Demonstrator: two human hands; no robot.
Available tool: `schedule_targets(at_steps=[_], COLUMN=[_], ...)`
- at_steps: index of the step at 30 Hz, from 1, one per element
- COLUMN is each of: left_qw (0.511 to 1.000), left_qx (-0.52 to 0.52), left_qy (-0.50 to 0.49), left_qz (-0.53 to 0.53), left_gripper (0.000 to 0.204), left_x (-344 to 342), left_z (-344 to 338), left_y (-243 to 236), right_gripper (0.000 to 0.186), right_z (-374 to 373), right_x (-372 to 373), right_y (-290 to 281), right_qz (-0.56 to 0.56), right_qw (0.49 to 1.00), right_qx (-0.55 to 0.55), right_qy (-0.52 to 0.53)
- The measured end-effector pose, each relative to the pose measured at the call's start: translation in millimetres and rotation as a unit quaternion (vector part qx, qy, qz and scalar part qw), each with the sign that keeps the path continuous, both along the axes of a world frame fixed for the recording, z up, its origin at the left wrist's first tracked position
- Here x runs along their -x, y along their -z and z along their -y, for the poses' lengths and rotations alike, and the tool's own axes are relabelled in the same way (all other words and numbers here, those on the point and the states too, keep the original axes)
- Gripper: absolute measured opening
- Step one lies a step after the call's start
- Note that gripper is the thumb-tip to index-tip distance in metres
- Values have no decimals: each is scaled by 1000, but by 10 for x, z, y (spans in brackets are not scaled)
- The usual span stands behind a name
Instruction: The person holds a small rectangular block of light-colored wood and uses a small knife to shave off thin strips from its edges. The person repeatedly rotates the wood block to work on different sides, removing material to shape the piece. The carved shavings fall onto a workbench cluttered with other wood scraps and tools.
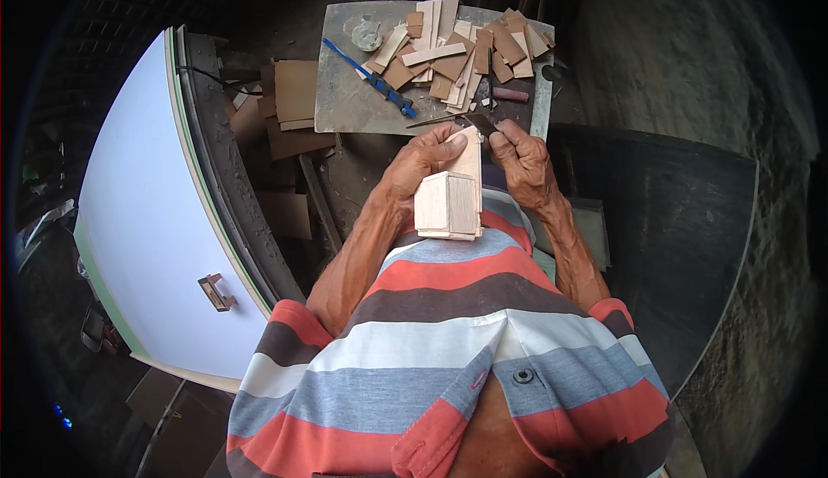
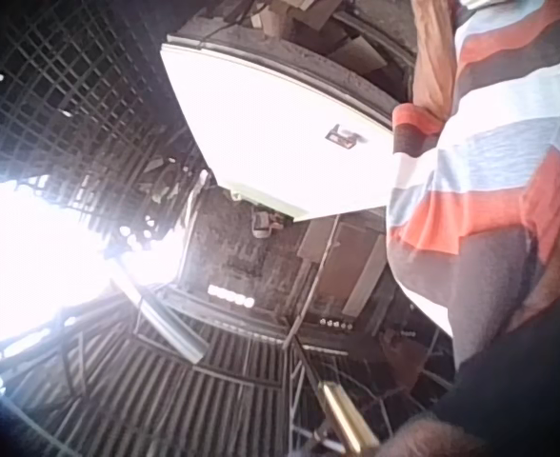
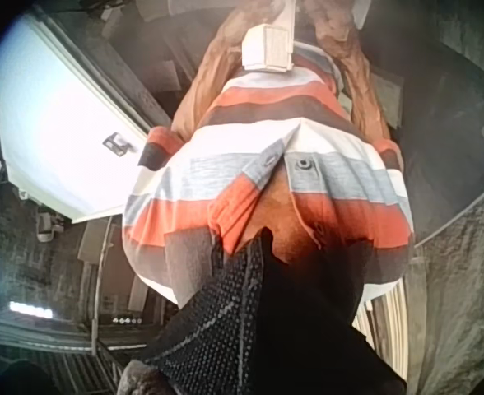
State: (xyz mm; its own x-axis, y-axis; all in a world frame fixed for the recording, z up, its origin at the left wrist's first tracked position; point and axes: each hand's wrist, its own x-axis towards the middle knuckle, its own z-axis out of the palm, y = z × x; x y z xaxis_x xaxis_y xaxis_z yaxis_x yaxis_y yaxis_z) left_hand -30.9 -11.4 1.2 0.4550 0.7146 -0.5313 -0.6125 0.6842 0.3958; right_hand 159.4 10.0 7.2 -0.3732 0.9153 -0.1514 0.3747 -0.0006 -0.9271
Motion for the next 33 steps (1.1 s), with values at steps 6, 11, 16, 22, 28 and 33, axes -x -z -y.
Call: schedule_targets(at_steps=[6, 11, 16, 22, 28, 33], left_qw=[999, 1000, 993, 983, 999, 999], left_qx=[29, 14, 16, -67, 1, 3], left_qy=[-13, 11, 62, 69, 2, 8], left_qz=[32, 9, -103, -158, -52, -33], left_gripper=[17, 17, 9, 11, 14, 13], left_x=[-18, 3, 12, 26, -8, -56], left_z=[28, 49, 0, -52, -51, -44], left_y=[15, 11, -42, -57, -39, 8], right_gripper=[18, 18, 18, 13, 17, 31], right_z=[-5, 46, -24, 44, 135, 142], right_x=[-11, -50, -107, -136, -74, -50], right_y=[-47, -17, -195, -104, -38, 109], right_qz=[20, 81, 81, 2, 126, 162], right_qw=[998, 987, 992, 1000, 937, 922], right_qx=[-56, -132, -53, 17, -326, -351], right_qy=[-17, -26, -82, 7, 19, -26])
